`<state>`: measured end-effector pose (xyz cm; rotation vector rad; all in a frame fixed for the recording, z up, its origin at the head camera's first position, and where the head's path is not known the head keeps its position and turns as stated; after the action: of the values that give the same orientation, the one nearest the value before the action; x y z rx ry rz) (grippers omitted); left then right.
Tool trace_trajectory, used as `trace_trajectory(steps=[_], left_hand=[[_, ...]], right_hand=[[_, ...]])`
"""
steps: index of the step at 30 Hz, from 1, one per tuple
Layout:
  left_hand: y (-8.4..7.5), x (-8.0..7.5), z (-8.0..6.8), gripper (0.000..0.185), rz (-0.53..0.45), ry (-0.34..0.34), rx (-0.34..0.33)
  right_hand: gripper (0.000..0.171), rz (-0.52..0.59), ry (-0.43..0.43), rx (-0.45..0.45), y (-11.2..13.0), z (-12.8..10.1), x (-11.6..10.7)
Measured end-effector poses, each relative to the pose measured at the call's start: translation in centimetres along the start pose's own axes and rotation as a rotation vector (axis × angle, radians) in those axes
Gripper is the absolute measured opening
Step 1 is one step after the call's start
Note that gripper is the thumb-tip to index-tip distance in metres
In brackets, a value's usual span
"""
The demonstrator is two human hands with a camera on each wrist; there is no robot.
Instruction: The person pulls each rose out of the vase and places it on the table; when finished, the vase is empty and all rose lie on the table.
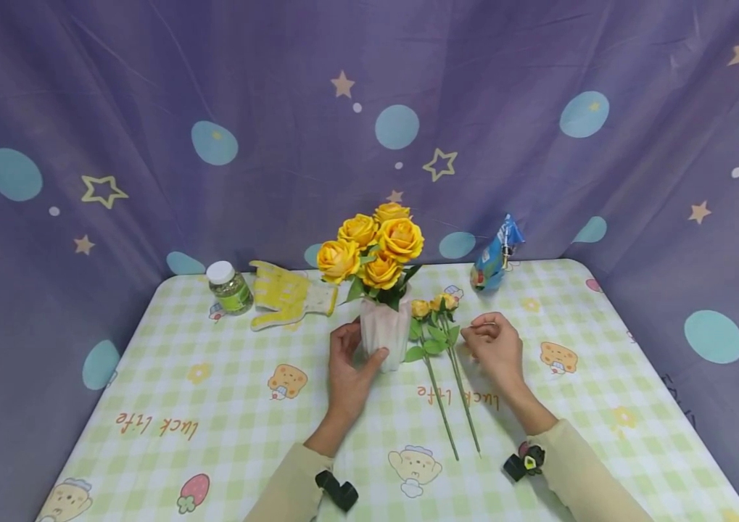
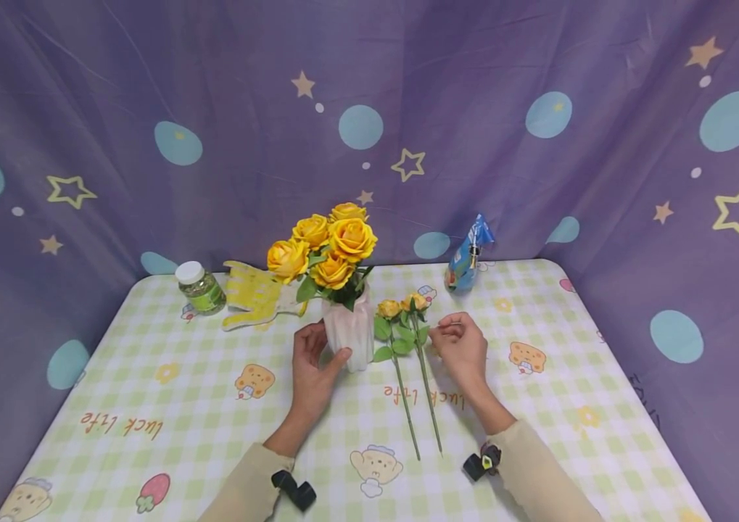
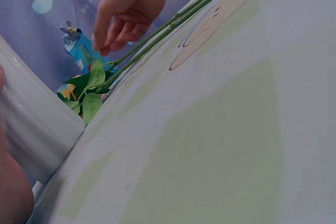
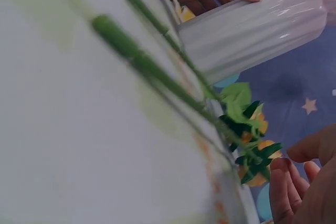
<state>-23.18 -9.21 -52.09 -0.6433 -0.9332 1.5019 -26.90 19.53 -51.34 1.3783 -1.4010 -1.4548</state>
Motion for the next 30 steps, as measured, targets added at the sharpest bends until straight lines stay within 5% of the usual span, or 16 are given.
trace_trajectory(steps=[13, 30], left_hand=[[0.1, 0.0, 0.0, 0.061, 0.002, -0.005, -0.008], [0.0, 0.1, -0.1, 0.061, -0.004, -0.004, -0.018]], right_hand=[[0.027, 0.188, -0.038, -0.236, 6.9, -3.7, -1.4], [0.031, 0.438, -0.052, -0.610, 11.4, -6.9, -2.3]])
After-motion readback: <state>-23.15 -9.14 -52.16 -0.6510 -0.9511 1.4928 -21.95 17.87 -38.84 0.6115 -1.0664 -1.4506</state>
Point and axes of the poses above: each hand's wrist, its own z-axis towards the middle knuckle, its own x-axis out of the palm, y = z × x, the point moved 6 cm from there along z, towards the middle knuckle, and after that the axes turned 12 degrees about x, right-handed, at the moved point
